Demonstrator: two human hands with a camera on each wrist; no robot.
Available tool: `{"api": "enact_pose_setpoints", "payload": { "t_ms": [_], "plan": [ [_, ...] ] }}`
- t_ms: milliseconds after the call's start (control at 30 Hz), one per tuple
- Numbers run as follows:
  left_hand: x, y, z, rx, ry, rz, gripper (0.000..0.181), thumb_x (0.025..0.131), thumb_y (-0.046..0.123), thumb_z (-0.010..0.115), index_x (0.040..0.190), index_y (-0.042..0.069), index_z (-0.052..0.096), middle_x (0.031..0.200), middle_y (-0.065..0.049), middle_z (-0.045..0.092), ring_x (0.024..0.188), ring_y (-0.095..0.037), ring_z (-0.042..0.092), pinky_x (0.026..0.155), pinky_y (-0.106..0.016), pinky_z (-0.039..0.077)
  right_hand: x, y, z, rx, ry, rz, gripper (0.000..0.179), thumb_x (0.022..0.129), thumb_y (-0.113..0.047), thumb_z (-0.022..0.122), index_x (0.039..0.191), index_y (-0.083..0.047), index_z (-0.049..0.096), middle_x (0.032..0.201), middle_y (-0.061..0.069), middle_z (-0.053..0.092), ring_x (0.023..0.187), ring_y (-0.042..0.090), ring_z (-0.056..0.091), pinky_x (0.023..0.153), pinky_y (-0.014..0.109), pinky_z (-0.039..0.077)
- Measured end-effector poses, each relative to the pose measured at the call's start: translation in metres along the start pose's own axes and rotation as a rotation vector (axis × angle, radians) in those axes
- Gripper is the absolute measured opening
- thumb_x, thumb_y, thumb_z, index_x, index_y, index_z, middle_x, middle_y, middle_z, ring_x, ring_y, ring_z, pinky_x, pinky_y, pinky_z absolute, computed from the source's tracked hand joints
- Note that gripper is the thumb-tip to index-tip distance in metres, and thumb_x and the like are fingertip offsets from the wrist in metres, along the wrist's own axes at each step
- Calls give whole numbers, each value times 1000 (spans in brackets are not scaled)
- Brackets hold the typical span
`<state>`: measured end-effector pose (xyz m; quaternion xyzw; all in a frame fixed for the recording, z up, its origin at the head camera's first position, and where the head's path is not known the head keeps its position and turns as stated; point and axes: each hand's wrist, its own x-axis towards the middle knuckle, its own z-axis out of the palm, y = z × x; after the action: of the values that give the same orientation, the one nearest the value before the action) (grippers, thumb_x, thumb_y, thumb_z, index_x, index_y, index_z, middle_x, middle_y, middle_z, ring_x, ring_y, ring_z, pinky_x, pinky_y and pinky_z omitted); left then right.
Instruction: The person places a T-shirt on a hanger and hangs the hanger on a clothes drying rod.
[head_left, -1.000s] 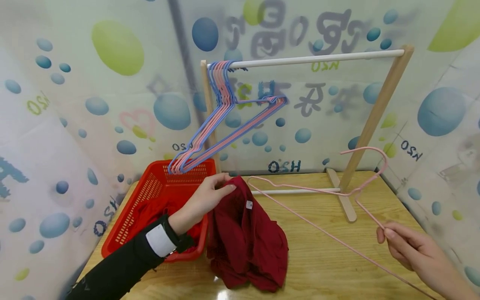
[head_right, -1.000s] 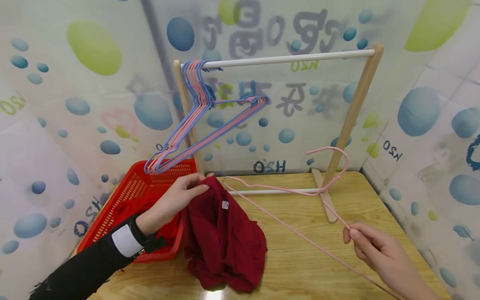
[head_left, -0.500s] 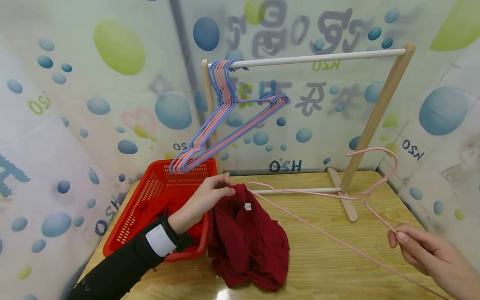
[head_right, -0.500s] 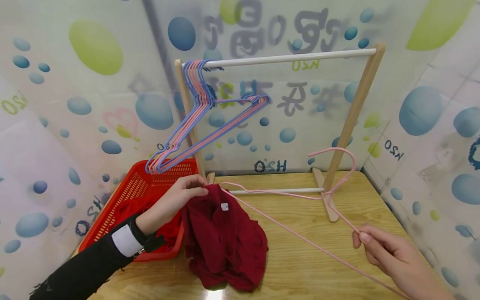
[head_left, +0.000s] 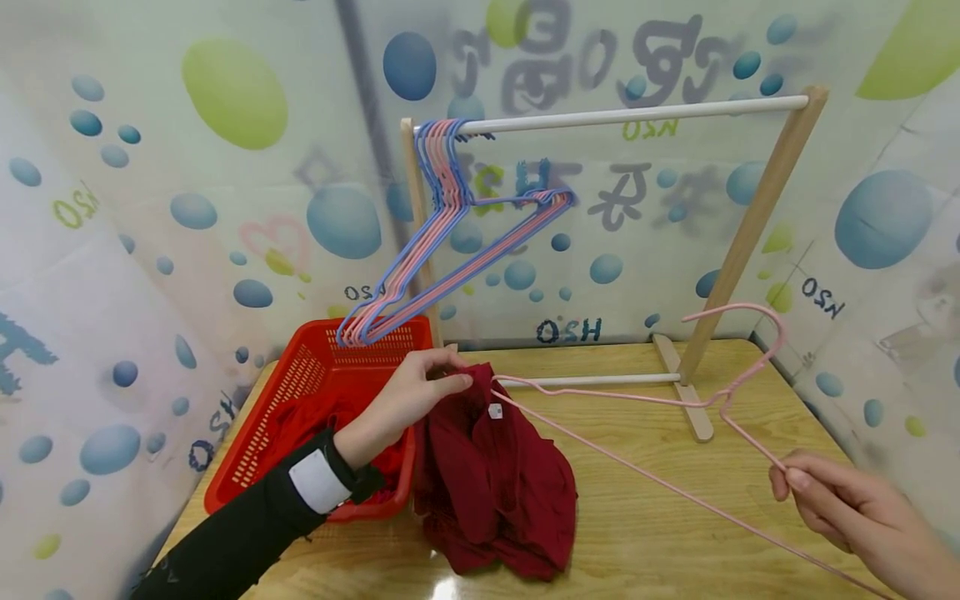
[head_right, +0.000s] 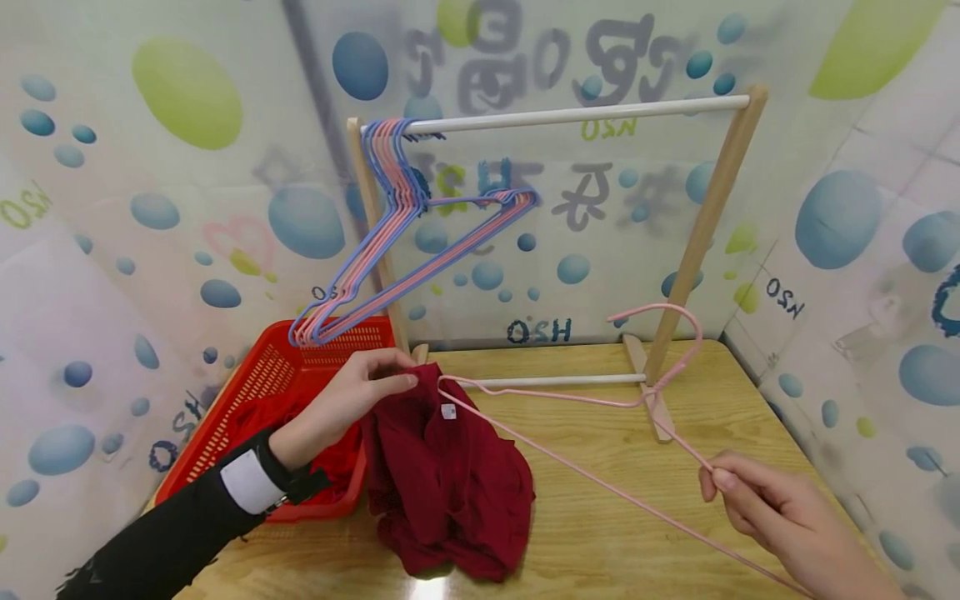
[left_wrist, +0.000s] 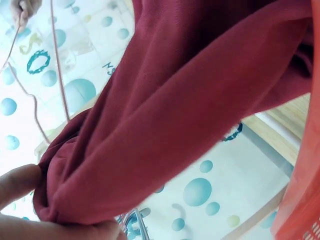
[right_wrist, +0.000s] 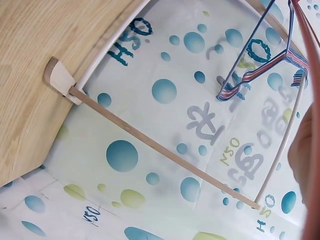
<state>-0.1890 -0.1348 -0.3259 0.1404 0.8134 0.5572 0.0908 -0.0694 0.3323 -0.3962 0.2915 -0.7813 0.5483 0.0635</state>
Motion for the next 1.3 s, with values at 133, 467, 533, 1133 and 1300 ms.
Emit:
{"api": "enact_pose_setpoints", "payload": {
  "t_ms": [133,467,533,1133,1300],
  "plan": [
    [0,0,1,-37,-2,23,24,96,12,63,112,-4,71,124,-14,67,135,-34,50,95,-38,47,0,-1,1,-13,-5,10,52,100,24,25,106,-9,63,56,6,34,41,12,26,38,20,27],
    [1,-1,5,32,51,132,17,95,13,71,106,1,76,94,-11,71,111,-28,63,74,-32,44,-1,1,-1,39,-20,-8,52,100,25,22,108,-7,62,56,7,33,42,12,27,40,21,27],
    [1,-1,5,22,49,155,18,94,13,72,106,1,77,91,-9,69,85,-23,59,70,-31,41,-1,2,-2,70,-21,-18,53,100,25,21,109,-6,62,57,7,34,42,12,27,40,22,27],
    [1,-1,8,16,1,217,15,92,13,75,104,4,80,93,-5,69,74,-18,43,69,-31,36,9,4,9,183,-43,-85,55,97,29,20,113,0,64,57,7,37,42,12,29,41,20,29],
    [0,0,9,48,-6,227,14,92,14,75,103,6,81,86,-4,63,72,-18,37,68,-33,32,14,3,10,126,-47,-88,53,97,29,21,110,0,63,56,7,35,42,12,29,43,22,30]
  ]
}}
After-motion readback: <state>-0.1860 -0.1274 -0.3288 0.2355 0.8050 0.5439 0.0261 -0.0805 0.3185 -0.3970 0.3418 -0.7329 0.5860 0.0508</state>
